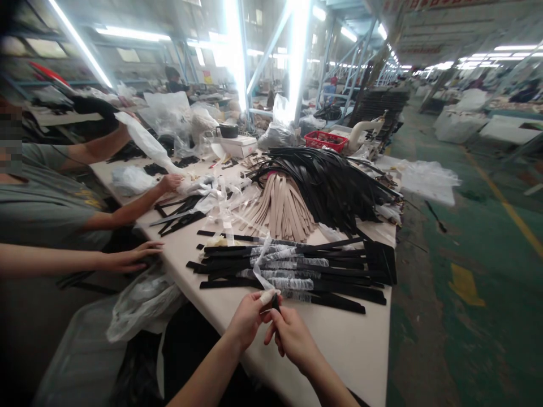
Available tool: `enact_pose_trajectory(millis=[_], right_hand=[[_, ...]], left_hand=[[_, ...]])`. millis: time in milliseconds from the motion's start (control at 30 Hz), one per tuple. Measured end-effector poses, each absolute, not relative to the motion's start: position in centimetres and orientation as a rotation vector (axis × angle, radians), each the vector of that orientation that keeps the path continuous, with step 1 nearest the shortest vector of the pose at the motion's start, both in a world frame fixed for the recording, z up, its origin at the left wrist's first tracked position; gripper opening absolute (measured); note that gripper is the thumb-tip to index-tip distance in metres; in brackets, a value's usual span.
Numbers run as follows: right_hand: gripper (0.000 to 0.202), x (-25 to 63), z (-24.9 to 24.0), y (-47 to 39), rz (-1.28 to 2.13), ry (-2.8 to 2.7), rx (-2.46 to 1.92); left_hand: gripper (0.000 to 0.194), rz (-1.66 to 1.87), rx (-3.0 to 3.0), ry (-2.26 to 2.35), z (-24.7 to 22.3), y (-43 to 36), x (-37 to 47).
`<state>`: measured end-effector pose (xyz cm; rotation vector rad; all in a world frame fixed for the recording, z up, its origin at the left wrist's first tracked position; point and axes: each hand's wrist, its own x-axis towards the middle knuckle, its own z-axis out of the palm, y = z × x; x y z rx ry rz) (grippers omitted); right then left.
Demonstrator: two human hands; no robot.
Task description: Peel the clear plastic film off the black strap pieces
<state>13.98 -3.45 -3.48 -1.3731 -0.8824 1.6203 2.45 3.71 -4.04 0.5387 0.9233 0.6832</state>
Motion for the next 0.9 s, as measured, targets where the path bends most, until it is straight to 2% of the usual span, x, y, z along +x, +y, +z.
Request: enact_pose_trajectory(millis=[333, 633, 900], right_hand=[[0.05, 14.3, -2.3, -3.3, 1.74, -0.868, -1.313], [0.049, 13.7, -2.1, -4.1, 1.614, -0.872, -1.351], [0.047, 12.9, -2.5, -3.5, 1.619, -0.839, -1.364]], left_hand=[[0.033, 0.585, 0.531, 0.813, -3.4, 4.6, 0.6], [0.024, 0.761, 0.27, 0.842, -4.0, 4.5, 1.0], [0.037, 0.771, 0.446, 0.824, -3.1, 3.9, 1.7]])
